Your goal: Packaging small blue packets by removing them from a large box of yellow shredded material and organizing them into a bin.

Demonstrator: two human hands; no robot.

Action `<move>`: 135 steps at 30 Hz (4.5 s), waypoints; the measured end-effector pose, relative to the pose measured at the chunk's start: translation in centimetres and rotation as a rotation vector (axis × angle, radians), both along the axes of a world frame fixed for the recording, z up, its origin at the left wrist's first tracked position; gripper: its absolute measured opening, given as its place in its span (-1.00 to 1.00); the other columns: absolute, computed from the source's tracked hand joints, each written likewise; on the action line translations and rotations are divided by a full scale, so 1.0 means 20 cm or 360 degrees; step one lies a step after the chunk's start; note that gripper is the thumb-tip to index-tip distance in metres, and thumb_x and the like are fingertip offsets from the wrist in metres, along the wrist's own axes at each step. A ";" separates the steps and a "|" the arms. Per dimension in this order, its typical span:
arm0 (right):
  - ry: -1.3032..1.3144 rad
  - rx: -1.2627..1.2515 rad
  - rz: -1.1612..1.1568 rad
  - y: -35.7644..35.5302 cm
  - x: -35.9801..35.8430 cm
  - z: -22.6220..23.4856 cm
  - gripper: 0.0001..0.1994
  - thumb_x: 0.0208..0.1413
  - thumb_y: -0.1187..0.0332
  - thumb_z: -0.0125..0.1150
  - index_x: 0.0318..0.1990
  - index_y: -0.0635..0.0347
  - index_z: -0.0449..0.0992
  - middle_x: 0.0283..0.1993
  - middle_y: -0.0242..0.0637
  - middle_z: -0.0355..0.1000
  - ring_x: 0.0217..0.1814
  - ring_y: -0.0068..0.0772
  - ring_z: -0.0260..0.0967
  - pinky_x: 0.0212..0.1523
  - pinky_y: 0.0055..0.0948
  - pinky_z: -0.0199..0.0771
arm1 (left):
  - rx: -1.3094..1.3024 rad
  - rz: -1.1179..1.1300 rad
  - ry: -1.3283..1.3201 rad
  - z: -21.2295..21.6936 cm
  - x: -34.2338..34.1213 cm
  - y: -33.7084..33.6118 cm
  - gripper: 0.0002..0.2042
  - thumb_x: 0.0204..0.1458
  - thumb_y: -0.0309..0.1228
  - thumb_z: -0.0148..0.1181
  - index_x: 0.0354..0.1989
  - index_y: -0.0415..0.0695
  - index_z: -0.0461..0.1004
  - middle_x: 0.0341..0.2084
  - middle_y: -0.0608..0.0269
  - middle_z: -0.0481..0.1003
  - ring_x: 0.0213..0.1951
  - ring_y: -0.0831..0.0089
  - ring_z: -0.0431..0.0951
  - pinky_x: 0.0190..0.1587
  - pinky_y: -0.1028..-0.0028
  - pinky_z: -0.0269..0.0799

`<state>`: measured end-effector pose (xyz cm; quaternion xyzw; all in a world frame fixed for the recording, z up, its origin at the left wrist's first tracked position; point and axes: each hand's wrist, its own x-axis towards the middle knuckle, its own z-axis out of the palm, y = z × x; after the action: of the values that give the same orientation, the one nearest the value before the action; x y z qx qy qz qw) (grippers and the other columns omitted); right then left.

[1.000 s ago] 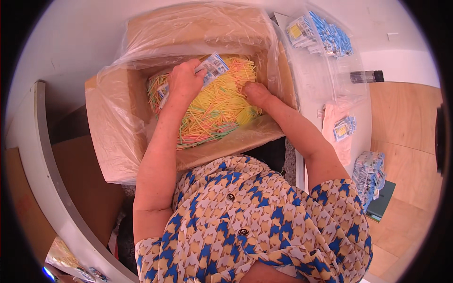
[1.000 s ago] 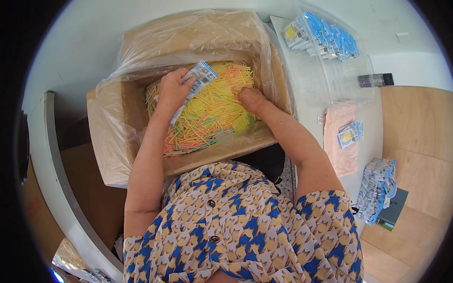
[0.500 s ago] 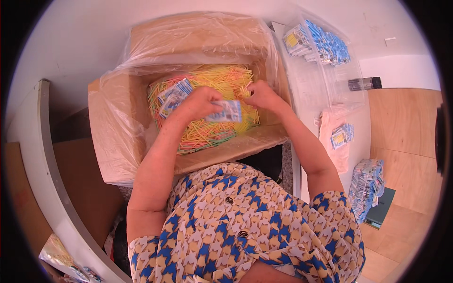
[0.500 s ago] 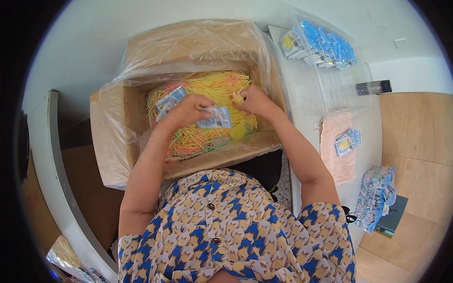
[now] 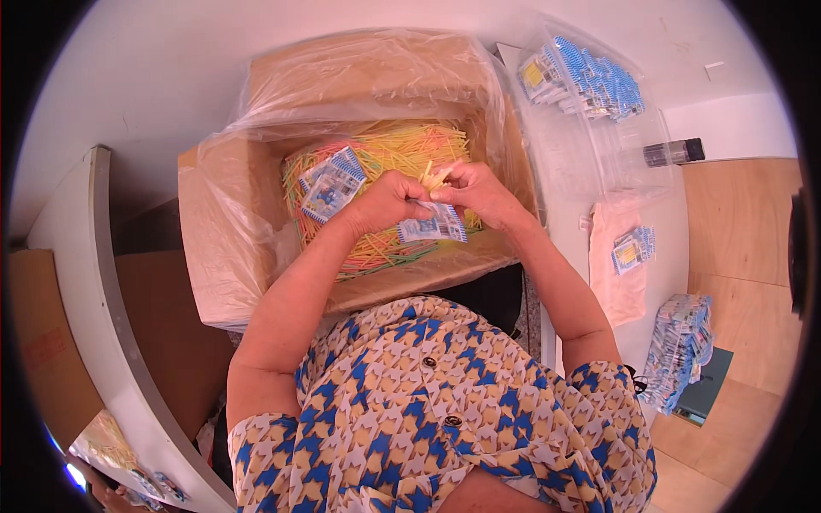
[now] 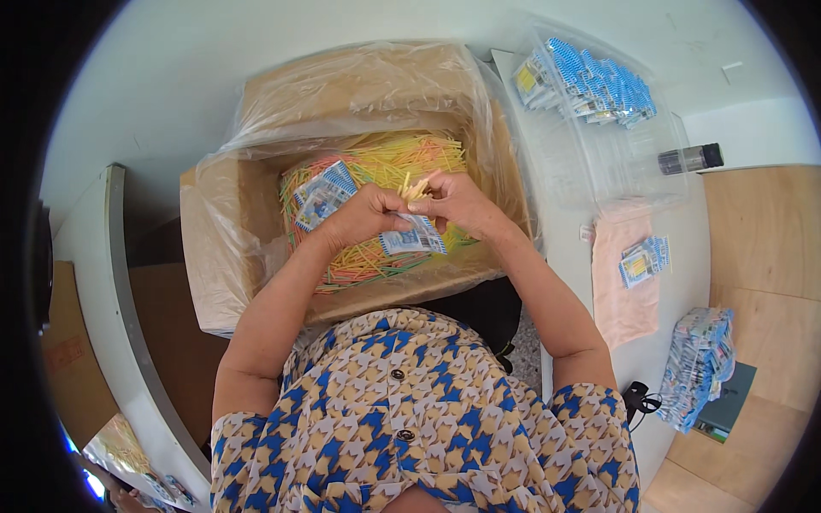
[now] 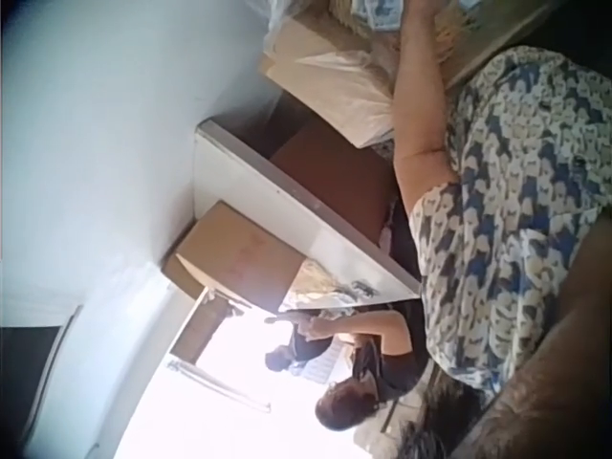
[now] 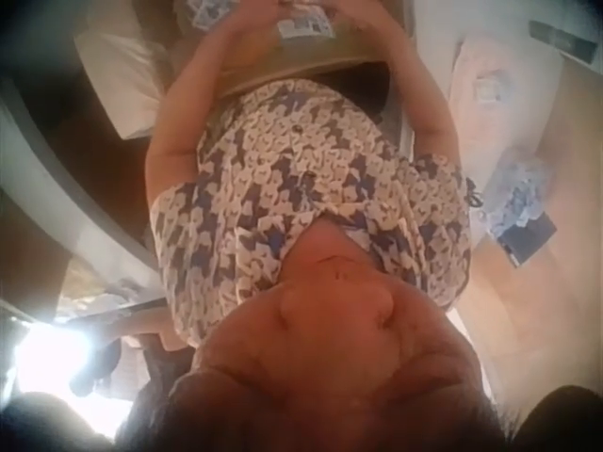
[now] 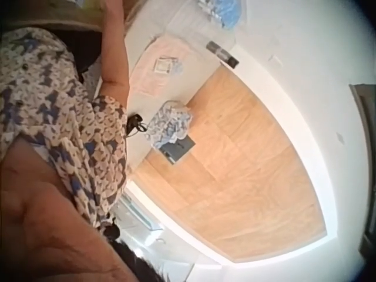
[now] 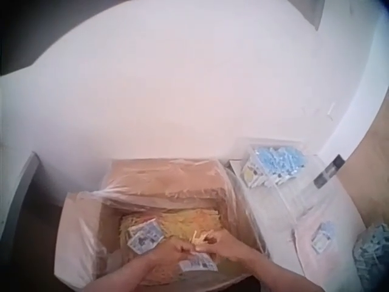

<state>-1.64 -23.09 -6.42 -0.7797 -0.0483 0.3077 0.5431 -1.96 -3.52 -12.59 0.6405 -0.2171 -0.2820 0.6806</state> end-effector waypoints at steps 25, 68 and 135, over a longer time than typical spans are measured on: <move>-0.1250 -0.0332 -0.0172 0.18 0.01 -0.08 -0.73 0.03 0.20 0.19 -0.48 0.25 0.45 -0.57 -0.14 0.37 -0.56 -0.27 0.32 -0.49 -0.37 0.33 | 0.0100 0.0224 -0.0575 0.05 -0.05 -0.06 -0.88 -0.12 -0.63 0.24 -0.36 -0.26 0.55 -0.49 0.25 0.56 -0.39 0.60 0.49 -0.30 0.55 0.40; -0.0924 -0.0379 -0.0085 0.10 -0.01 -0.06 -0.63 0.06 0.07 0.13 -0.40 0.28 0.40 -0.55 -0.14 0.35 -0.52 -0.34 0.31 -0.43 -0.39 0.33 | 0.0164 0.0096 -0.0307 0.03 -0.04 -0.03 -0.92 -0.10 -0.58 0.25 -0.40 -0.27 0.56 -0.53 0.34 0.53 -0.43 0.67 0.44 -0.34 0.58 0.38; -0.1689 -0.2003 -0.1304 -1.98 -0.64 0.06 -0.51 -0.19 0.23 0.41 -0.04 0.14 0.48 -0.01 -0.16 0.40 0.04 -0.25 0.33 -0.06 -0.31 0.39 | 0.1873 0.0847 -0.0628 -0.29 0.16 0.31 -0.33 -0.42 -0.33 0.46 -0.01 0.16 0.31 -0.07 0.36 0.45 -0.01 0.32 0.45 -0.01 0.15 0.31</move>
<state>-14.34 -62.64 -5.22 -0.9266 0.1652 -0.3376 -0.0082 1.18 2.67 -18.38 0.9756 0.0176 -0.0538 0.2123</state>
